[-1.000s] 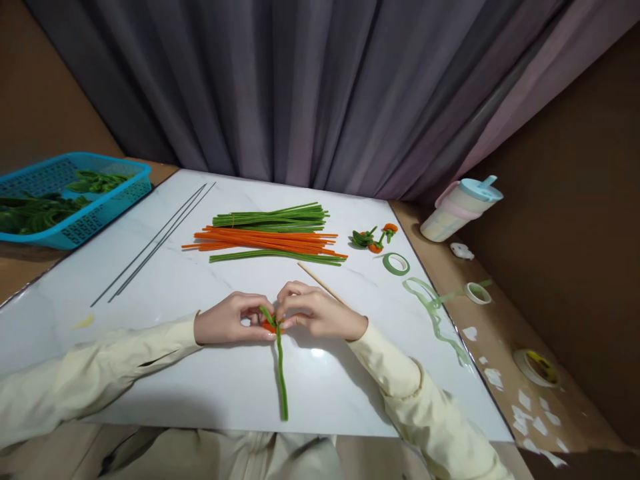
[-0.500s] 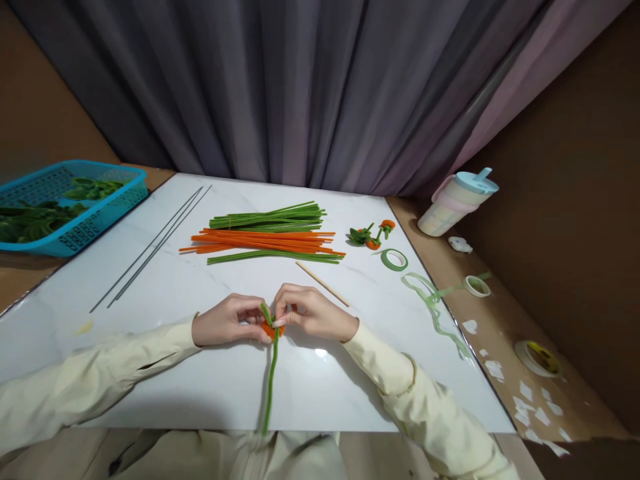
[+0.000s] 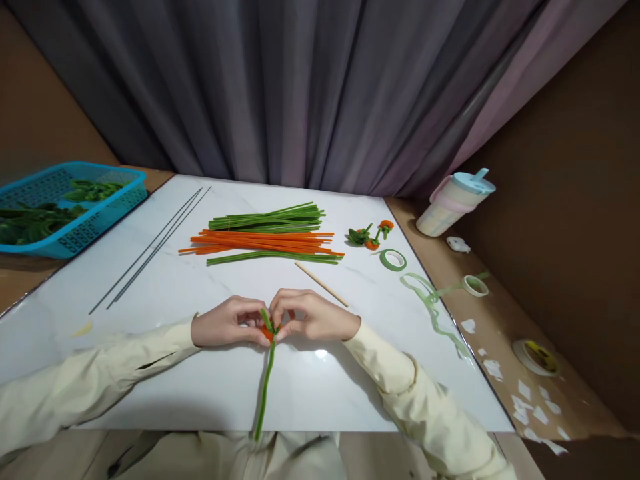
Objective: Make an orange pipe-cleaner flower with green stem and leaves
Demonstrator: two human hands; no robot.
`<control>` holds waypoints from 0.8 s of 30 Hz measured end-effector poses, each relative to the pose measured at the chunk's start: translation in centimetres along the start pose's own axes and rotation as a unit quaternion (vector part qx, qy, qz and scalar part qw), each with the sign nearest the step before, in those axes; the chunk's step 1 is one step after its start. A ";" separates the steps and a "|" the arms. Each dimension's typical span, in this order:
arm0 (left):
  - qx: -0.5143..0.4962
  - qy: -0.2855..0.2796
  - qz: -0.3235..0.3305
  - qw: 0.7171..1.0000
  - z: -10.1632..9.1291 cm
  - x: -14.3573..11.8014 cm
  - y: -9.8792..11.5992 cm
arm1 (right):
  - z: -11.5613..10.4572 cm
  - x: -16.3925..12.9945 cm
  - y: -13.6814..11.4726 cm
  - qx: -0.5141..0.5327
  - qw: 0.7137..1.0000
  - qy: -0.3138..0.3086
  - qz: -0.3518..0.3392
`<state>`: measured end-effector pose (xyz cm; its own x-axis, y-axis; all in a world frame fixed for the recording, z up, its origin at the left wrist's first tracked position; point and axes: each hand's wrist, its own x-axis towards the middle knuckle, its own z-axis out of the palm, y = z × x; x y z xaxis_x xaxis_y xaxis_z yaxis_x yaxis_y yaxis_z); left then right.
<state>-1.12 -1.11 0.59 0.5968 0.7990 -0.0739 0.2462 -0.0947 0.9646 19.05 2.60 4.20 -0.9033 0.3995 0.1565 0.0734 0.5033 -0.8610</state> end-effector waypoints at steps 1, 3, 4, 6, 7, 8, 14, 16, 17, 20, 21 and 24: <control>0.000 0.001 0.000 1.000 0.0 0.0 0.0 | 0.0 0.0 0.0 0.001 1.000 0.008 0.001; -0.011 0.000 -0.005 1.000 0.0 0.0 0.0 | 0.1 0.0 0.1 0.000 1.000 0.023 0.004; -0.020 -0.002 -0.008 1.000 0.1 0.0 0.0 | 0.2 0.0 0.1 -0.001 1.000 0.029 0.006; -0.036 -0.009 -0.010 0.999 0.1 0.0 -0.1 | 0.3 0.0 0.1 0.000 0.999 0.034 0.006; -0.039 -0.012 -0.008 0.999 0.1 0.0 -0.1 | 0.3 0.1 0.1 0.005 0.999 0.035 0.005; -0.037 -0.014 -0.004 0.999 0.1 0.0 -0.1 | 0.4 0.1 0.1 0.013 0.999 0.039 0.005; 0.021 0.031 0.033 0.999 0.2 -0.3 0.0 | 1.2 0.3 0.3 0.059 0.991 0.112 0.035; 0.062 0.071 0.053 0.994 0.3 -0.4 0.1 | 1.5 0.3 0.5 0.047 0.986 0.153 0.050; 0.079 0.090 0.061 0.991 0.4 -0.4 0.1 | 1.7 0.3 0.6 0.037 0.983 0.172 0.055; 0.091 0.131 0.073 0.984 0.6 -0.3 0.1 | 2.1 0.2 0.8 0.001 0.975 0.214 0.061; 0.088 0.138 0.072 0.984 0.7 -0.2 0.1 | 2.2 0.2 0.8 -0.011 0.973 0.224 0.059; 0.071 0.145 0.064 0.985 0.7 -0.1 0.0 | 2.6 0.2 0.9 -0.040 0.967 0.248 0.047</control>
<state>-0.69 -1.62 0.38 0.3916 0.9092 0.1416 0.3005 -0.2718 0.9142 17.84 1.15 2.22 -0.5787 0.7546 0.3093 0.1960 0.4968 -0.8455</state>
